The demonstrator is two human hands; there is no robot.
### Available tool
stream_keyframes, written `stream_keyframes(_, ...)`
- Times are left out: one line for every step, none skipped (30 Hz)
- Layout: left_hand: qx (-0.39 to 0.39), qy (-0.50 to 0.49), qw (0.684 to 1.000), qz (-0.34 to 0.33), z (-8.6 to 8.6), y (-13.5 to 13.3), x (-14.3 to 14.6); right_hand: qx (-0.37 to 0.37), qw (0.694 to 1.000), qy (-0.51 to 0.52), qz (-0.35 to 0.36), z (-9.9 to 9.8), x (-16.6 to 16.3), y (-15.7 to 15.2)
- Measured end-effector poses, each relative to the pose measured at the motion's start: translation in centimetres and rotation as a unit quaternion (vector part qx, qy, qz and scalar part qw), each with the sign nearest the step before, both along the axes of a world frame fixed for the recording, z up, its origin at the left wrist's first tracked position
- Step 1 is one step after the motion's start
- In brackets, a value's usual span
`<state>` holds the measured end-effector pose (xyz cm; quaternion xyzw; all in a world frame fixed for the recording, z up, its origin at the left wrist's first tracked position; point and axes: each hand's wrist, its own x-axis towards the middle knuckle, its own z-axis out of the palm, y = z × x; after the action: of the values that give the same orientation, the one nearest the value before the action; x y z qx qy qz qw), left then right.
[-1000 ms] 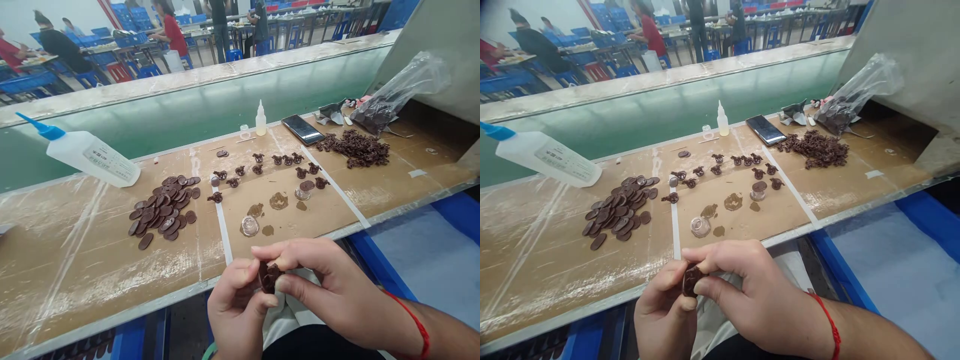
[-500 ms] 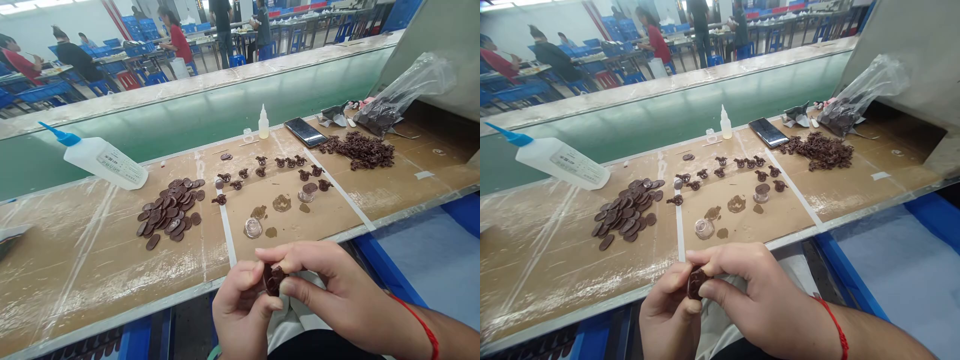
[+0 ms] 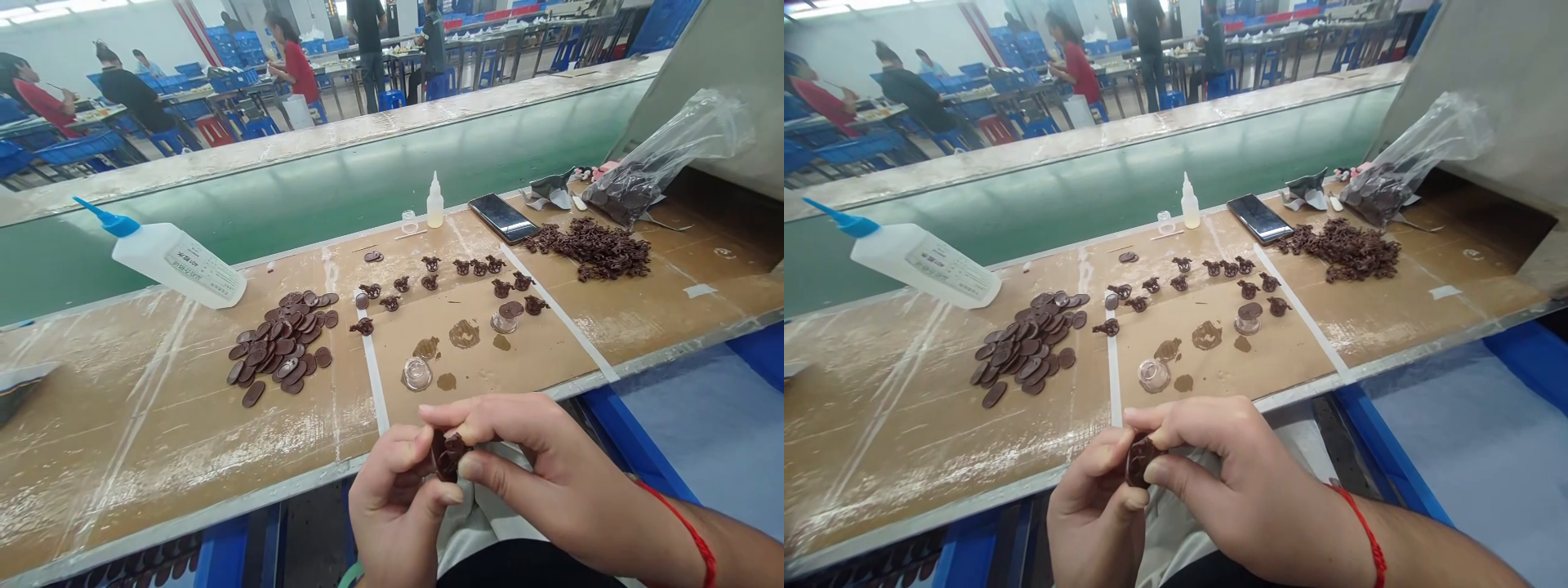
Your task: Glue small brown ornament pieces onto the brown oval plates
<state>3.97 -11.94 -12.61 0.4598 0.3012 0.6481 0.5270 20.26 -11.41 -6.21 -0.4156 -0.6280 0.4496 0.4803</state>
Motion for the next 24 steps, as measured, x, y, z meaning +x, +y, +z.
stream_keyframes(-0.002,0.000,1.000,0.000,0.0,0.0,0.0,0.003,1.000,-0.002,0.000,0.0,0.0,0.0)
stream_keyframes(-0.004,0.000,1.000,0.000,0.0,0.0,0.0,0.004,1.000,-0.004,-0.001,-0.1,0.0,0.0)
stream_keyframes(-0.006,0.000,1.000,0.000,0.0,0.1,0.0,0.006,1.000,-0.005,-0.003,-0.1,0.1,0.0)
stream_keyframes(-0.008,-0.001,1.000,0.000,0.0,0.2,0.0,0.005,1.000,-0.006,-0.005,-0.2,0.1,0.0)
stream_keyframes(-0.010,-0.001,1.000,-0.001,0.0,0.2,0.0,0.006,1.000,-0.008,-0.007,-0.3,0.1,0.0)
stream_keyframes(-0.010,-0.002,1.000,-0.002,0.0,0.3,0.1,0.005,1.000,-0.011,-0.011,-0.3,0.1,0.0)
stream_keyframes(-0.009,-0.002,1.000,-0.001,0.0,0.4,0.1,0.005,1.000,-0.013,-0.014,-0.4,0.2,0.0)
stream_keyframes(-0.007,-0.001,1.000,0.001,0.0,0.4,0.1,0.004,1.000,-0.015,-0.015,-0.4,0.2,0.0)
stream_keyframes(-0.006,0.000,1.000,0.003,0.0,0.4,0.1,0.003,1.000,-0.017,-0.016,-0.4,0.2,0.0)
stream_keyframes(-0.004,0.001,1.000,0.005,0.0,0.5,0.1,0.001,1.000,-0.018,-0.015,-0.5,0.2,0.0)
stream_keyframes(-0.003,0.003,1.000,0.007,-0.1,0.5,0.1,-0.001,1.000,-0.019,-0.013,-0.5,0.1,0.0)
stream_keyframes(-0.001,0.004,1.000,0.009,-0.1,0.5,0.1,-0.002,1.000,-0.020,-0.013,-0.5,0.1,0.1)
stream_keyframes(0.001,0.005,1.000,0.010,-0.1,0.5,0.1,-0.001,1.000,-0.022,-0.014,-0.5,0.1,0.1)
stream_keyframes(0.002,0.007,1.000,0.011,-0.1,0.5,0.1,0.000,1.000,-0.024,-0.018,-0.5,0.1,0.1)
stream_keyframes(0.003,0.009,1.000,0.013,-0.1,0.5,0.1,0.003,0.999,-0.027,-0.022,-0.6,0.1,0.1)
stream_keyframes(0.003,0.011,1.000,0.015,-0.1,0.5,0.1,0.005,0.999,-0.029,-0.026,-0.6,0.2,0.0)
stream_keyframes(0.001,0.013,1.000,0.017,-0.1,0.5,0.1,0.007,0.999,-0.031,-0.028,-0.7,0.2,0.0)
stream_keyframes(0.000,0.015,1.000,0.019,0.0,0.5,0.2,0.007,0.999,-0.032,-0.028,-0.7,0.2,-0.1)
stream_keyframes(-0.001,0.016,1.000,0.022,0.0,0.5,0.2,0.007,0.999,-0.031,-0.027,-0.8,0.3,-0.1)
stream_keyframes(0.000,0.017,1.000,0.026,0.0,0.5,0.3,0.005,0.999,-0.032,-0.025,-0.9,0.3,-0.2)
stream_keyframes(0.001,0.017,0.999,0.030,0.0,0.5,0.3,0.000,0.999,-0.035,-0.024,-0.9,0.3,-0.2)
stream_keyframes(0.001,0.017,0.999,0.034,-0.1,0.4,0.4,-0.005,0.999,-0.039,-0.023,-1.0,0.3,-0.3)
stream_keyframes(-0.001,0.017,0.999,0.037,-0.2,0.3,0.5,-0.010,0.999,-0.045,-0.021,-1.0,0.3,-0.3)
stream_keyframes(-0.005,0.016,0.999,0.040,-0.3,0.2,0.5,-0.016,0.999,-0.050,-0.016,-1.1,0.3,-0.3)
